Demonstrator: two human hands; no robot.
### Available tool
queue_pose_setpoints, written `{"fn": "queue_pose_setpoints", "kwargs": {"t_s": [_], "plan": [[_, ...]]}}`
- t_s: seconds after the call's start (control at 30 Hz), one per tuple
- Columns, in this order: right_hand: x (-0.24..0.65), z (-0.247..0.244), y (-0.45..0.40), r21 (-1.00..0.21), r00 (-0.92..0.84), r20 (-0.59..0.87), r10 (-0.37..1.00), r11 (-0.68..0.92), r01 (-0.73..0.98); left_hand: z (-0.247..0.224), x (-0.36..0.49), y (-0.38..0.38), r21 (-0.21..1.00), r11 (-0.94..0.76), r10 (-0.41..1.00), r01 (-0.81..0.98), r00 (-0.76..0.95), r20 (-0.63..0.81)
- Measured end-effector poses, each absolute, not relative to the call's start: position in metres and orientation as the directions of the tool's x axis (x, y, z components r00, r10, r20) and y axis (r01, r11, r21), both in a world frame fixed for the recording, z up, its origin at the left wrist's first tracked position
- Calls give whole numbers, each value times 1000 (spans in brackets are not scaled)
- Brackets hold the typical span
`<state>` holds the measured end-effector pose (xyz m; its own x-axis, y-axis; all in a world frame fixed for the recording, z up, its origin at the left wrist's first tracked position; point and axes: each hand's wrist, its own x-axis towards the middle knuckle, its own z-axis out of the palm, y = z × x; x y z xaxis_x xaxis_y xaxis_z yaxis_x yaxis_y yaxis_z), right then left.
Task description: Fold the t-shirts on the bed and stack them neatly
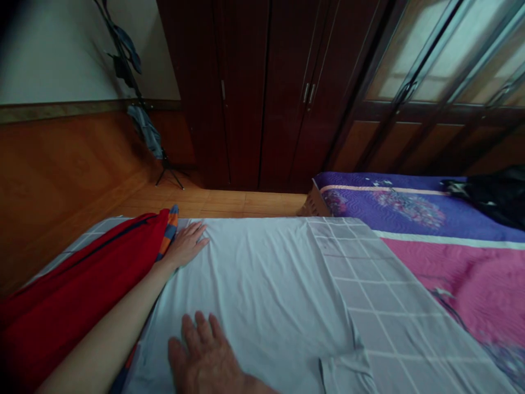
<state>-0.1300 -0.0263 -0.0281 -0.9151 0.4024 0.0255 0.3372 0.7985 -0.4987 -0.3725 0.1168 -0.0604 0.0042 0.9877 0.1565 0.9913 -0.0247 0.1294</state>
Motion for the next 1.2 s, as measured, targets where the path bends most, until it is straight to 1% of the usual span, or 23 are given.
{"fn": "queue_pose_setpoints", "kwargs": {"t_s": [0.07, 0.13, 0.23, 0.3, 0.4, 0.5, 0.6, 0.83, 0.9, 1.2], "plan": [[-130, -7, 2, -464, -870, 19, 493, 775, 429, -62, -373, 118, 120, -20, 989, 993, 2, 149], [-136, 2, 36, -387, -820, -7, 572, 754, 530, -63, -374, 118, 108, -6, 990, 994, -9, 139], [-144, -9, 93, -238, -745, -5, 667, 723, 648, -65, -375, 117, 92, 5, 991, 996, -17, 129], [-138, -20, 132, -178, -687, 10, 726, 678, 714, -66, -375, 117, 79, 18, 992, 997, -28, 127], [-101, -30, 185, -144, -552, 30, 834, 550, 823, -68, -377, 118, 55, 50, 991, 997, -56, 118], [-51, -31, 223, -121, -344, 66, 937, 350, 929, -68, -376, 119, 44, 64, 991, 997, -68, 116], [-11, -35, 242, -123, -188, 114, 975, 202, 972, -67, -375, 119, 48, 68, 991, 996, -73, 113], [42, -45, 257, -195, -49, 186, 981, 85, 977, -72, -377, 120, 50, 79, 990, 996, -84, 109], [54, -45, 260, -232, -28, 189, 982, 72, 970, -72, -378, 121, 45, 76, 991, 996, -80, 110], [71, -57, 283, -365, -24, 230, 973, 109, 925, -77, -380, 123, 21, 77, 990, 997, -79, 120]]}}
